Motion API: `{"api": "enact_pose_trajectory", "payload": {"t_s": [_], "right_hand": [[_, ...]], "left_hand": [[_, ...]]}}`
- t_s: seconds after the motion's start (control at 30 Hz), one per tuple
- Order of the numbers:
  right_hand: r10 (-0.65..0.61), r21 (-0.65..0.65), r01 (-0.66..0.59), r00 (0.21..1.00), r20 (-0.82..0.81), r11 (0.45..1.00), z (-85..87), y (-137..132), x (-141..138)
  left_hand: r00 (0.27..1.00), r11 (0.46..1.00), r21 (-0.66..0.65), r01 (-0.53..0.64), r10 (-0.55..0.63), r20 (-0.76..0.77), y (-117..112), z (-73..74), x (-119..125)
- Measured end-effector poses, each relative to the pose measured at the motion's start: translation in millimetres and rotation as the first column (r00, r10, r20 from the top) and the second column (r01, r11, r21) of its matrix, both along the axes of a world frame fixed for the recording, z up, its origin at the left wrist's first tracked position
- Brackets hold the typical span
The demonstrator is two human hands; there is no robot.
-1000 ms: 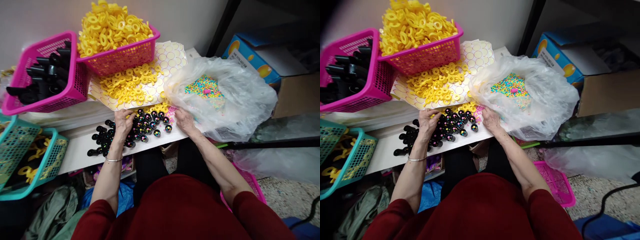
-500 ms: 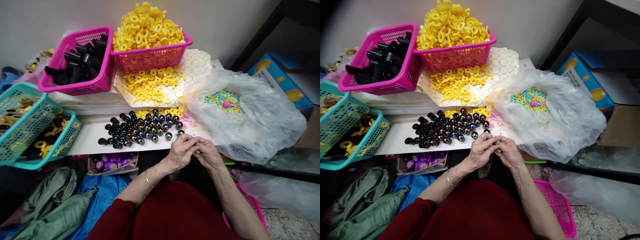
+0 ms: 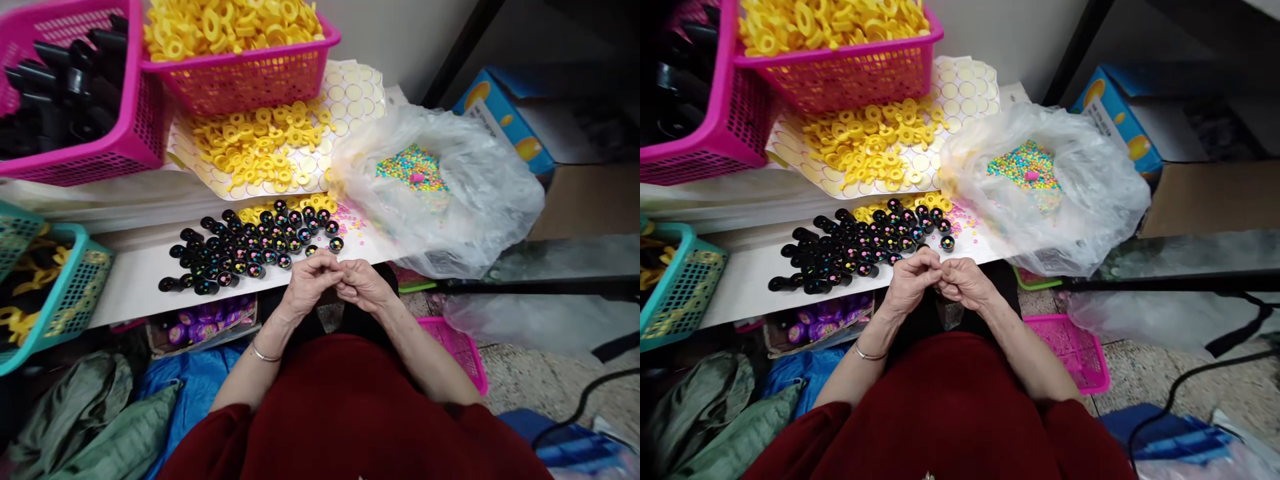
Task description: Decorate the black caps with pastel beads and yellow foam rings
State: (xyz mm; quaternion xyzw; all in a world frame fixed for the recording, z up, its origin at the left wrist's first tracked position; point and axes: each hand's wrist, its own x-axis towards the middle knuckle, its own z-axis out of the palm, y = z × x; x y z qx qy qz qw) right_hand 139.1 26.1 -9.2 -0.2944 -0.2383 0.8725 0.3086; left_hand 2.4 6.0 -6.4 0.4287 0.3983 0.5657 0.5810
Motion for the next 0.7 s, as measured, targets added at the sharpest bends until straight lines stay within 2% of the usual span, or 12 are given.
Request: {"api": "enact_pose_trajectory", "payload": {"t_s": [0.23,0.4,0.53,0.6,0.7], "right_hand": [[0.007,0.036,-0.005,0.998,-0.056,0.999,-2.2,-2,-2],[-0.051,0.014,0.052,0.996,-0.077,0.999,1.5,-3,-1],[-0.109,-0.005,0.109,0.992,-0.067,0.994,1.8,-7,5],[-0.145,-0.006,0.145,0.988,-0.048,0.989,0.9,-11,12],[-0.216,-0.009,0.216,0.976,0.013,0.976,-3.7,-21,31]], "left_hand": [[0.982,0.99,-0.144,-0.016,0.042,0.182,-1,3.9,2],[0.944,0.972,-0.23,0.055,0.025,0.33,0,7.9,0],[0.928,0.961,-0.248,0.121,-0.021,0.373,0,7.6,-4],[0.937,0.96,-0.262,0.095,0.003,0.35,2,9.0,-11],[0.955,0.972,-0.235,-0.029,0.097,0.282,9,15.5,-29]]}}
